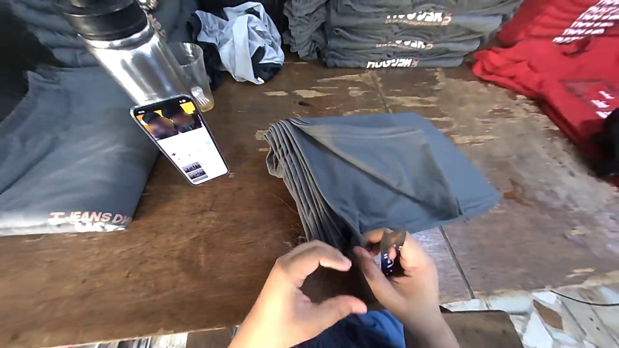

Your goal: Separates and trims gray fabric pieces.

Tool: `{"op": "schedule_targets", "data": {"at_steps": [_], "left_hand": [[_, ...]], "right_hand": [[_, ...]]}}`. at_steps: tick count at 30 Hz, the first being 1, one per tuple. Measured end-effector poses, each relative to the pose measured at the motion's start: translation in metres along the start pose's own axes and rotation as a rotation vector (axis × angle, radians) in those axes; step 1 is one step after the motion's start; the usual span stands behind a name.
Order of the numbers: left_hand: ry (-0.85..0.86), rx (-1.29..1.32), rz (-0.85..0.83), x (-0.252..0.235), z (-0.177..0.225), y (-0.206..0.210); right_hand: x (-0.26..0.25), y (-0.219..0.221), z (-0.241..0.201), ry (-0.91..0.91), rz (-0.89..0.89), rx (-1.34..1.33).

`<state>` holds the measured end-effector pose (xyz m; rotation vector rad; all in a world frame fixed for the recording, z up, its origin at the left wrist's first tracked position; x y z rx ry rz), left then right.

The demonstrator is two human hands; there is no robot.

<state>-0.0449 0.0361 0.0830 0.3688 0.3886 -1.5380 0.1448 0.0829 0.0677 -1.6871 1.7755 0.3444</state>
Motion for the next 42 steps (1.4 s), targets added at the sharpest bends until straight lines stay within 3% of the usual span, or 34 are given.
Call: {"op": "schedule_targets", "data": {"at_steps": [3, 8, 12, 20, 24, 29, 31, 33, 36, 38, 40, 42], "left_hand": [[-0.02, -0.151, 0.111, 0.001, -0.01, 0.017], [-0.027, -0.224, 0.138, 0.002, -0.017, 0.033], [0.053, -0.242, 0.212, 0.0, -0.014, 0.037], [0.377, -0.454, 0.366, 0.002, -0.012, 0.045], [0.254, -0.297, 0.364, 0.004, -0.013, 0.037], [0.08, 0.173, 0.256, 0.005, -0.009, 0.013], [0.097, 0.337, 0.111, 0.005, -0.007, 0.003], [0.104, 0.304, 0.031, 0.002, -0.006, -0.003], [0.058, -0.057, 0.182, 0.001, -0.012, 0.004], [-0.033, -0.271, 0.208, 0.001, -0.013, 0.015], [-0.084, -0.352, 0.2, 0.003, -0.013, 0.022], [-0.096, -0.349, 0.201, 0.006, -0.015, 0.025]], "right_hand": [[-0.006, 0.001, -0.002, 0.153, 0.067, -0.313], [0.0, -0.002, 0.003, 0.43, 0.118, -0.786], [0.005, -0.001, 0.001, 0.483, 0.142, -0.841], [0.007, 0.001, 0.0, 0.433, 0.14, -0.823], [0.008, 0.0, 0.001, 0.448, 0.132, -0.812], [0.007, 0.0, 0.002, 0.478, 0.131, -0.861], [0.005, 0.001, 0.002, 0.42, 0.1, -0.768], [0.0, 0.005, -0.001, 0.26, 0.05, -0.542], [-0.017, 0.006, -0.007, -0.095, 0.079, -0.026], [-0.039, -0.009, -0.012, -0.27, 0.174, 0.173], [-0.064, -0.033, -0.013, -0.353, 0.313, 0.221], [-0.085, -0.052, -0.014, -0.386, 0.378, 0.102]]}}
Point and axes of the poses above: each hand's wrist, its own x-axis away from the middle knuckle, its own y-axis out of the palm, z = x × y, the point moved 2 cm from there along -x, towards the middle knuckle, and after that the axes turned 9 degrees about z, right-handed, at the moved point
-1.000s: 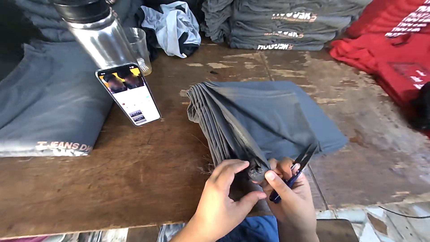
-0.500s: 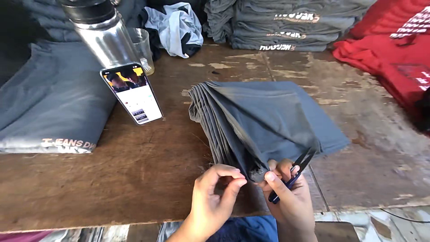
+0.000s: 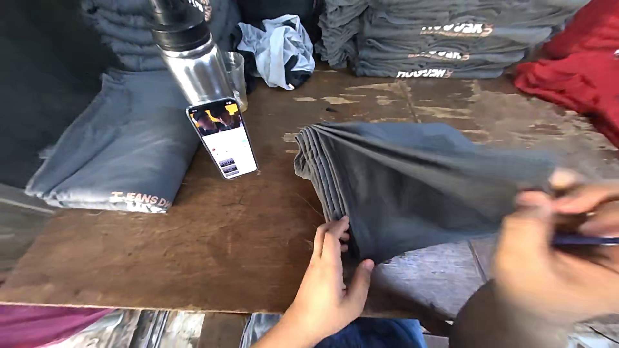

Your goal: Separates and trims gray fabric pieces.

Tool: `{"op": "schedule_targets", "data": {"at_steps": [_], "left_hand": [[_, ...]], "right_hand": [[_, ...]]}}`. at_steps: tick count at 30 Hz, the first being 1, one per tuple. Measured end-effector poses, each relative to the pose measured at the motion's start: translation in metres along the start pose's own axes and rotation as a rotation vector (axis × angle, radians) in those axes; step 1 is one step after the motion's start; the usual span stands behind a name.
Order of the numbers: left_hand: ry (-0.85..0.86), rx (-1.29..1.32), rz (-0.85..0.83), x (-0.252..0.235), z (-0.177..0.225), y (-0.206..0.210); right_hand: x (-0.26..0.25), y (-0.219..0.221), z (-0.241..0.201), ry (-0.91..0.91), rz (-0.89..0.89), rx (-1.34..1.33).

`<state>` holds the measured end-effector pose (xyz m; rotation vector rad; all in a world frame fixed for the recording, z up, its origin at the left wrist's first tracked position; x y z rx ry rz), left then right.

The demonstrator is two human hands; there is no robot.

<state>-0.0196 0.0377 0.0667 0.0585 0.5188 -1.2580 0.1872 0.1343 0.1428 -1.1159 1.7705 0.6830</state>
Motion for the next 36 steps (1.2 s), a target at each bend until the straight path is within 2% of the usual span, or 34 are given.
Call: {"op": "schedule_targets", "data": {"at_steps": [2, 4, 7, 9, 12, 17, 23, 26, 30, 36], "left_hand": [[0.0, -0.006, -0.023, 0.002, -0.001, 0.001], [0.039, -0.071, -0.038, 0.003, 0.0, 0.001], [0.151, -0.167, -0.055, 0.005, 0.0, 0.004], [0.224, -0.188, -0.055, 0.008, -0.001, 0.007], [0.26, -0.122, -0.023, 0.01, -0.001, 0.012], [0.199, -0.086, 0.148, 0.008, -0.009, 0.01], [0.165, 0.007, 0.115, 0.009, -0.007, 0.011], [0.163, -0.093, 0.084, 0.009, -0.003, 0.011], [0.3, -0.356, 0.03, 0.011, 0.0, 0.012], [0.442, -0.331, 0.029, 0.006, 0.002, 0.007]], "right_hand": [[-0.011, -0.004, 0.001, 0.02, -0.06, -0.122], [-0.002, -0.005, -0.001, 0.094, -0.204, -0.175], [0.036, -0.004, -0.002, 0.206, -0.504, -0.192], [0.064, -0.003, -0.004, 0.242, -0.616, -0.187], [0.091, -0.004, -0.009, 0.306, -0.58, -0.247], [0.103, -0.002, -0.013, 0.302, -0.467, -0.233], [0.109, 0.016, -0.017, 0.108, -0.399, -0.079], [0.109, 0.021, -0.021, 0.028, -0.342, -0.04], [0.106, 0.015, -0.028, 0.009, -0.301, -0.045], [0.092, 0.003, -0.033, 0.025, -0.396, -0.093]]}}
Point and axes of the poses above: each hand's wrist, its own x-axis away from the middle knuckle, its own y-axis out of the palm, z = x × y, the point moved 2 cm from there along -x, towards the middle knuckle, and after that the axes turned 9 degrees about z, right-handed, at the moved point
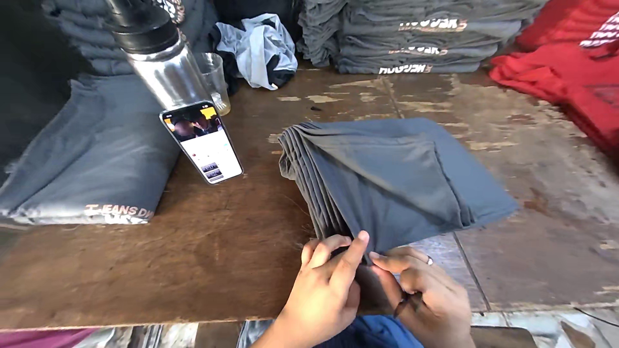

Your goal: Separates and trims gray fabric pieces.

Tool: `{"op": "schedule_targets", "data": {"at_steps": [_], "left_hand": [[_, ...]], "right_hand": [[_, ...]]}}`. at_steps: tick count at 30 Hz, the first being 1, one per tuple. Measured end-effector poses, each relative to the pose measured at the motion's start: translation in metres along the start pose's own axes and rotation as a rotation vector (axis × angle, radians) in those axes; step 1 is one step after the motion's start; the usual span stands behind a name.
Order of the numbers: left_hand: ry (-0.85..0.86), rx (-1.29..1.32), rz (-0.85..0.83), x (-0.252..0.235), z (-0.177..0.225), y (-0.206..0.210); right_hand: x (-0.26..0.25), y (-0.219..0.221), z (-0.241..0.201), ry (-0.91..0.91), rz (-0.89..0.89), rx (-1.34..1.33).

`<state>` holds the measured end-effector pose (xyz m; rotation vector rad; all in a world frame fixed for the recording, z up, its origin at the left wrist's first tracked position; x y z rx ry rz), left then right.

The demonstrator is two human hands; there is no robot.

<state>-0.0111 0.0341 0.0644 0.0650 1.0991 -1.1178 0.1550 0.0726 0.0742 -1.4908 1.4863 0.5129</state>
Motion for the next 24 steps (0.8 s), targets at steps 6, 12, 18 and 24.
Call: {"op": "schedule_targets", "data": {"at_steps": [6, 12, 18, 24], "left_hand": [[0.037, 0.115, 0.038, -0.004, -0.003, 0.0], [-0.09, 0.478, 0.184, -0.01, -0.013, 0.007], [-0.716, 1.132, 0.285, -0.012, -0.005, 0.023], [-0.719, 1.257, 0.24, -0.006, 0.0, 0.024]], "right_hand": [[0.003, -0.002, -0.006, 0.065, 0.015, -0.046], [0.004, -0.016, -0.024, 0.193, -0.256, -0.437], [0.018, -0.02, 0.002, 0.269, -0.193, 0.001], [0.023, -0.019, 0.008, 0.252, -0.153, 0.207]]}}
Point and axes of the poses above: each hand's wrist, its own x-axis away from the middle knuckle, its own y-axis out of the palm, z = x × y, the point moved 2 cm from there along -x, towards the middle knuckle, and after that the axes turned 9 degrees about z, right-handed, at the moved point
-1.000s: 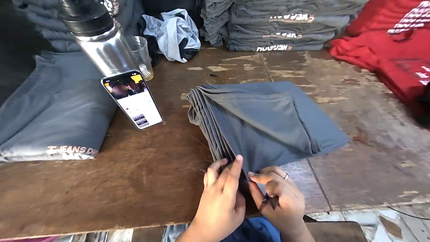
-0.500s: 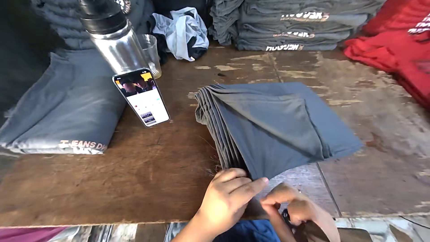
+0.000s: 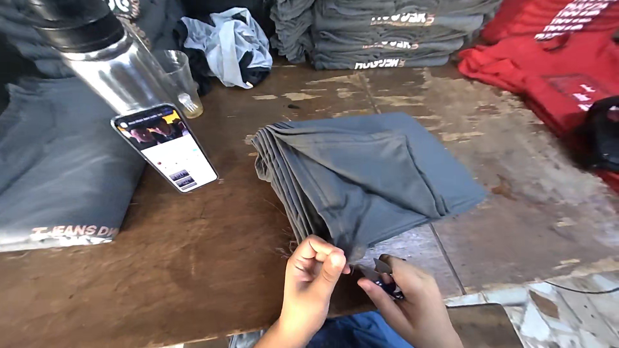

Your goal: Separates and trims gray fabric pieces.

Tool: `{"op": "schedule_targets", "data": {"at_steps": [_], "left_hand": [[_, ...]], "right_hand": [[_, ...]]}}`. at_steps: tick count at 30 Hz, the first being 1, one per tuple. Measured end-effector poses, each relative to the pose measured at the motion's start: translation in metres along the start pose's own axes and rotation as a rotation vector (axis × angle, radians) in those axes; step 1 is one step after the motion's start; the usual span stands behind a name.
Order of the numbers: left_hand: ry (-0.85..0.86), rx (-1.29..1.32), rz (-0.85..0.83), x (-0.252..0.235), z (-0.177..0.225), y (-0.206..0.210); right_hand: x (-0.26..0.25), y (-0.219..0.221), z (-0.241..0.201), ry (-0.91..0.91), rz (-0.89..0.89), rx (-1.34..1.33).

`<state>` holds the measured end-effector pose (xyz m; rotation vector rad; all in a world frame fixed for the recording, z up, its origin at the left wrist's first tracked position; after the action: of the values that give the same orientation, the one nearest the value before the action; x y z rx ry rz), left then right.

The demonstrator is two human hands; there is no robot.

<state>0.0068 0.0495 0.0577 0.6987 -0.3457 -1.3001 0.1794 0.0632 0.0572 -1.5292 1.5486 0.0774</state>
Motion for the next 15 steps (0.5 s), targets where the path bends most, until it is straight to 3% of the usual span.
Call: {"op": "schedule_targets", "data": {"at_steps": [6, 10, 15], "left_hand": [[0.085, 0.046, -0.102, 0.002, 0.002, 0.004], [0.178, -0.125, -0.105, 0.003, 0.004, 0.004], [0.347, -0.368, -0.141, 0.006, 0.009, 0.002]], "right_hand": [[-0.002, 0.004, -0.004, -0.039, 0.014, 0.051], [-0.004, 0.0, -0.002, 0.002, 0.044, -0.036], [-0.016, -0.003, -0.012, -0.068, 0.251, -0.298]]}}
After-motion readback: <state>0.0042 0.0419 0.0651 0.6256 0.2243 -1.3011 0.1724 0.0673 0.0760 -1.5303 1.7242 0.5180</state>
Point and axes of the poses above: each hand's wrist, its own x-axis away from the middle knuckle, its own y-axis out of the palm, z = x × y, the point moved 2 cm from there along -x, towards the middle knuckle, and after that the axes turned 9 degrees about z, right-handed, at the moved point
